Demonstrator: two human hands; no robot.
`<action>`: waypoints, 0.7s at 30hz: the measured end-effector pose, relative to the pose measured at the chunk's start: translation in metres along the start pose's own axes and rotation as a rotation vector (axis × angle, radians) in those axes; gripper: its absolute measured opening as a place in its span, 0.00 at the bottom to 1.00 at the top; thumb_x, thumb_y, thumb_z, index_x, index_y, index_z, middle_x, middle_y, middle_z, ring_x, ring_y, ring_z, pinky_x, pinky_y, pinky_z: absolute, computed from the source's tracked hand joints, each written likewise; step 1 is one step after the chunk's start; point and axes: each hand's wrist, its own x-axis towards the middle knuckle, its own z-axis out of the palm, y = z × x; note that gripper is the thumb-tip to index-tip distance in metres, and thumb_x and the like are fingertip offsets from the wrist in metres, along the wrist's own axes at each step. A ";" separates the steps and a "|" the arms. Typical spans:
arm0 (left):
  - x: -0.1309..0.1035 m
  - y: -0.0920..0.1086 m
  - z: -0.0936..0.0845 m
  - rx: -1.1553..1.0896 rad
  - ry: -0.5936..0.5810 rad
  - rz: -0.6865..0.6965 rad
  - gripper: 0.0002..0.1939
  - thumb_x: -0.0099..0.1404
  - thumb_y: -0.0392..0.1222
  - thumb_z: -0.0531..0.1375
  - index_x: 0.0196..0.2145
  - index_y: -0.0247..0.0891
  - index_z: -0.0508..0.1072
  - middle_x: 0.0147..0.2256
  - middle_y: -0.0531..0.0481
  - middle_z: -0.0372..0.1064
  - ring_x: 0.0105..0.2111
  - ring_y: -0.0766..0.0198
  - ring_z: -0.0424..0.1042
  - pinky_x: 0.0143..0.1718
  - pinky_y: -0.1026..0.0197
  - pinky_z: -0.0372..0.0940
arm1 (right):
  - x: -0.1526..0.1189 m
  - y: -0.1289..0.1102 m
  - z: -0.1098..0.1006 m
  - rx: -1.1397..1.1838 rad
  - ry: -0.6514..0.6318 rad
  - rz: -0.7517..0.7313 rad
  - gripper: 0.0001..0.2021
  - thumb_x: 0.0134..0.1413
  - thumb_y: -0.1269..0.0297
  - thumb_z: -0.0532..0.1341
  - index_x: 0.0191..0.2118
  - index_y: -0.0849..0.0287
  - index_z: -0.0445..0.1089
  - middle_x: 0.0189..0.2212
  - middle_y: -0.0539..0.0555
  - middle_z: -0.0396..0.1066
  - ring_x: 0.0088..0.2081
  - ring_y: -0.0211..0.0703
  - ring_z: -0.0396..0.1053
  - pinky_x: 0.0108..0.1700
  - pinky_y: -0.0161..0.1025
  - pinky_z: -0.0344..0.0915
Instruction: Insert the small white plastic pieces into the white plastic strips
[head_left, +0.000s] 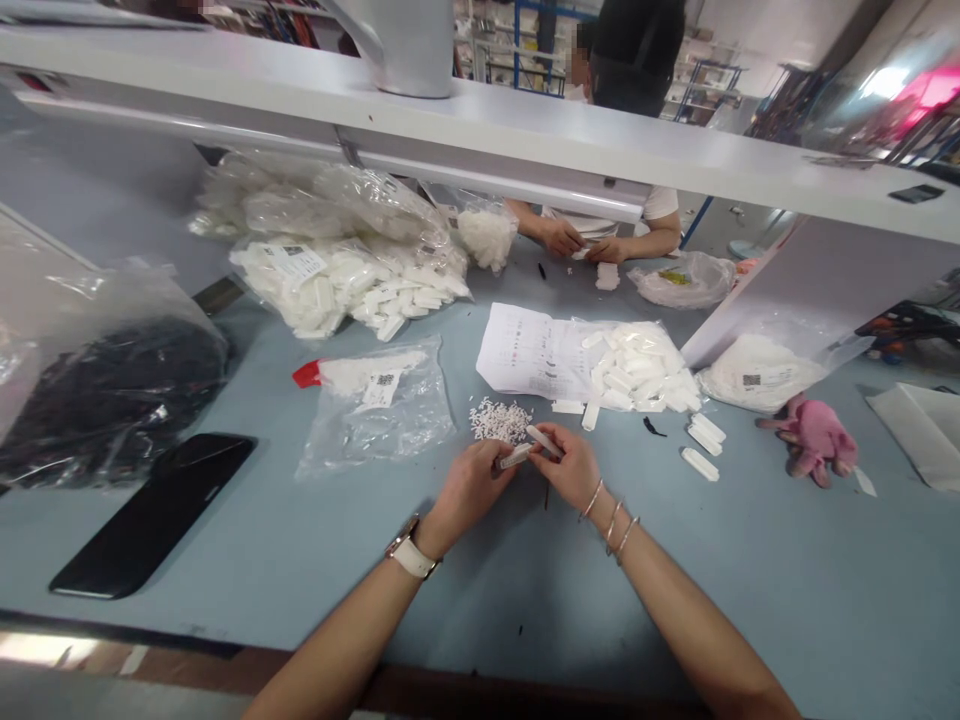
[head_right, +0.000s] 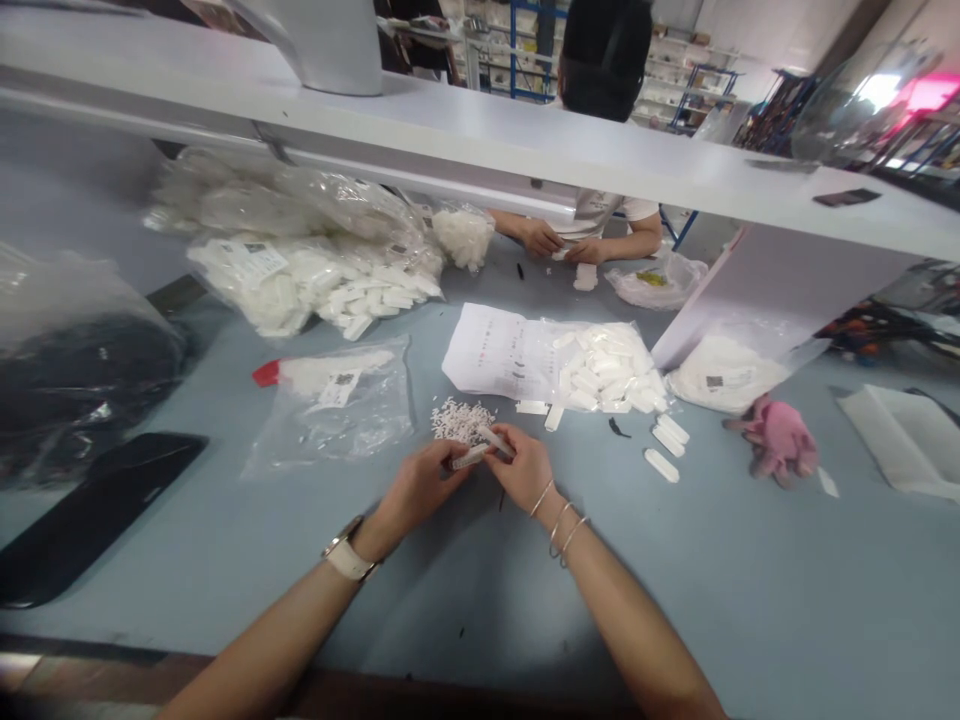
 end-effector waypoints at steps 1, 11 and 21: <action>-0.001 -0.001 0.001 0.008 0.010 0.022 0.03 0.60 0.38 0.57 0.30 0.36 0.70 0.27 0.50 0.70 0.27 0.63 0.68 0.27 0.64 0.62 | 0.000 0.000 0.000 -0.024 0.004 -0.013 0.15 0.43 0.68 0.62 0.42 0.58 0.70 0.27 0.49 0.74 0.22 0.35 0.64 0.29 0.34 0.63; -0.003 -0.007 0.006 -0.021 0.042 0.133 0.05 0.64 0.39 0.55 0.34 0.37 0.69 0.32 0.47 0.72 0.31 0.61 0.71 0.32 0.61 0.66 | -0.001 -0.008 -0.004 -0.148 -0.014 -0.041 0.16 0.43 0.71 0.60 0.42 0.58 0.70 0.28 0.49 0.74 0.23 0.35 0.65 0.31 0.34 0.64; -0.001 0.000 -0.001 -0.199 -0.006 0.104 0.07 0.63 0.43 0.57 0.35 0.39 0.71 0.35 0.47 0.74 0.35 0.61 0.72 0.37 0.60 0.67 | 0.005 0.006 -0.012 0.309 -0.188 0.153 0.22 0.37 0.66 0.66 0.44 0.58 0.69 0.33 0.52 0.77 0.35 0.45 0.74 0.40 0.42 0.70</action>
